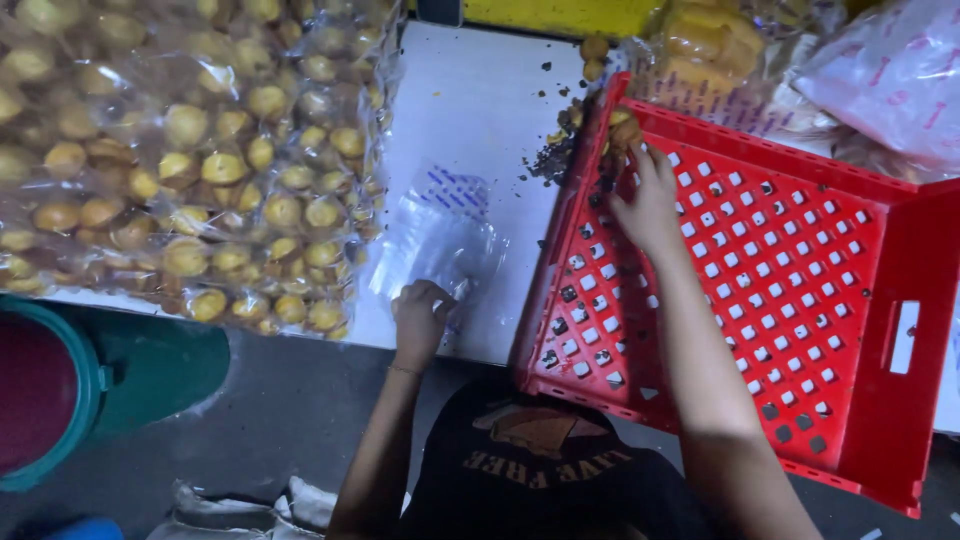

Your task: The person repeatedly picks small round fruits from a red crate, places them into clear plastic bags, and sets the filled bags on a table. The process continues until the crate is nearly empty.

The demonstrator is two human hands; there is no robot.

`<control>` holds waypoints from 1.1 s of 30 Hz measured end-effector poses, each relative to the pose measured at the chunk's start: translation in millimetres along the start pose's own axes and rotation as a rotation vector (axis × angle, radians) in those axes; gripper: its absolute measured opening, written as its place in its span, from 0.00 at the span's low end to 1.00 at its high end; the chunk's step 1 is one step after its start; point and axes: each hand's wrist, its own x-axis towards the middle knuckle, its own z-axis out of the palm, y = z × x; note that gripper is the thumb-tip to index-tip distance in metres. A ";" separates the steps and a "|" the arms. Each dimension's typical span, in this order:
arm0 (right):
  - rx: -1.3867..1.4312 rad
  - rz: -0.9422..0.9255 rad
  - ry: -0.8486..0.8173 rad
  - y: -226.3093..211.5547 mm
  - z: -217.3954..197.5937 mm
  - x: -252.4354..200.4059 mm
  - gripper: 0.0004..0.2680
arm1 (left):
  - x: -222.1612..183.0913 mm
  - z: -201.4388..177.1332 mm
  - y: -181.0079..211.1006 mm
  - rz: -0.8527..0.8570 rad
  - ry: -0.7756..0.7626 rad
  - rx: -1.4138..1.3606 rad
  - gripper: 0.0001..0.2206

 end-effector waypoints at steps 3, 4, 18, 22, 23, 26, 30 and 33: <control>-0.152 0.021 0.136 28.5 47.6 41.6 0.34 | 13.5 4.9 -5.6 -0.033 -0.114 0.079 0.07; -0.206 0.000 0.208 35.6 61.3 52.6 0.28 | 17.7 1.0 -1.3 0.002 -0.027 0.016 0.07; -0.032 0.336 0.119 131.4 -134.5 -112.6 0.28 | -75.0 -113.2 203.9 0.313 0.118 -0.297 0.13; 0.133 0.230 0.018 4.4 -154.0 -164.8 0.29 | -74.3 -67.4 262.4 0.601 0.110 -0.279 0.10; 0.349 0.314 -0.173 -21.7 -148.3 -180.0 0.37 | -72.3 -55.9 276.1 0.705 0.091 -0.225 0.09; 0.291 0.445 -0.187 -8.6 -110.3 -222.2 0.22 | -64.2 -25.5 300.6 0.830 0.198 -0.211 0.08; 0.780 0.259 -0.410 9.0 -125.5 -227.1 0.11 | -60.3 -11.9 311.5 0.880 0.219 -0.196 0.09; 1.014 0.360 -0.572 66.6 -123.9 -242.5 0.06 | -62.2 -17.0 320.9 0.752 -0.112 -0.486 0.11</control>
